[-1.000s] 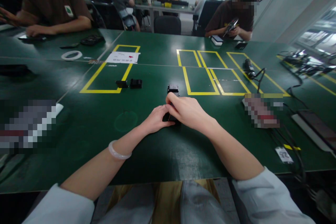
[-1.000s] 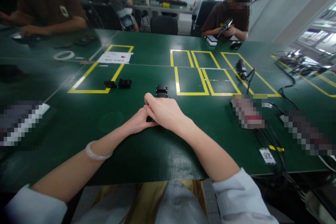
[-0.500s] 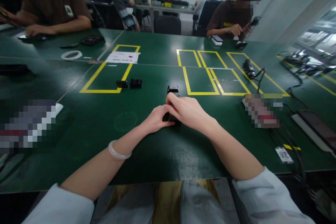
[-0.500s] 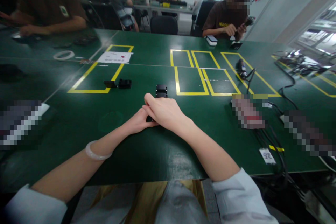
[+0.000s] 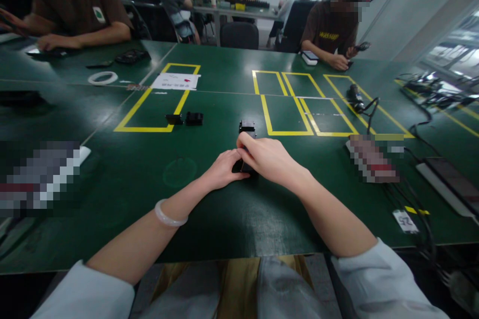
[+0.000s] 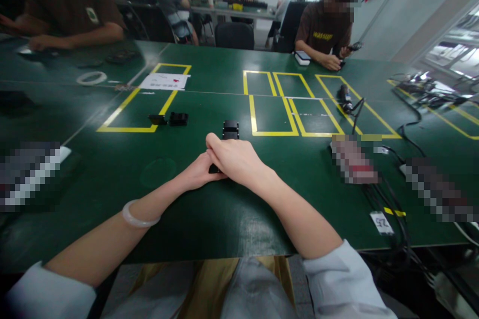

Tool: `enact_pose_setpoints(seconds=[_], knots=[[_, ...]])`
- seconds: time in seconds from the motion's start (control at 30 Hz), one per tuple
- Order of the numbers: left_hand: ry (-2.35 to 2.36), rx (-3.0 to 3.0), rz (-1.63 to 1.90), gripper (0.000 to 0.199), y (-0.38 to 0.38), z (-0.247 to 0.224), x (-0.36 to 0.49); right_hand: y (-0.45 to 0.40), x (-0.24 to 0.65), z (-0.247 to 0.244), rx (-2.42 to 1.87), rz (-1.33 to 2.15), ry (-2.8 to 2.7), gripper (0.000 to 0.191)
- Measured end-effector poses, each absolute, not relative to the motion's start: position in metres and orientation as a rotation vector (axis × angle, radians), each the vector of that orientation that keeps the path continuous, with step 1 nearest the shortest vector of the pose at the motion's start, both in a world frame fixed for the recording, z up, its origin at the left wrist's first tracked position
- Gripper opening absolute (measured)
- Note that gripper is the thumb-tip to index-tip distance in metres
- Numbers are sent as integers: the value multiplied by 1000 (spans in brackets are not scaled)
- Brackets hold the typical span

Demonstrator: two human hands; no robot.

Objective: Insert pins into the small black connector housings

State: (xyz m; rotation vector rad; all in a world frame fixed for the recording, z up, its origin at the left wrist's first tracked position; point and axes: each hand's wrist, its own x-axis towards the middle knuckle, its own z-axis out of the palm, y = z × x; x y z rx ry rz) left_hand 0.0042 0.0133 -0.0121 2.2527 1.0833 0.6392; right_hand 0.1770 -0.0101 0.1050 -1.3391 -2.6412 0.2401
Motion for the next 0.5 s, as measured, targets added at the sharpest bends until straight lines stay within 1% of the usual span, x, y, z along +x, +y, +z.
enact_pose_setpoints(seconds=[0.13, 0.3, 0.43, 0.5], knots=[[1080, 2249, 669, 52, 14, -13, 4, -11, 178, 105, -1309, 263, -2635, 20], [1076, 2238, 647, 45, 13, -14, 4, -11, 178, 105, -1314, 257, -2641, 22], [1088, 2243, 665, 51, 13, -12, 5, -11, 177, 107, -1342, 260, -2651, 21], [1085, 2244, 665, 51, 13, -12, 5, -12, 177, 107, -1334, 257, -2643, 20]])
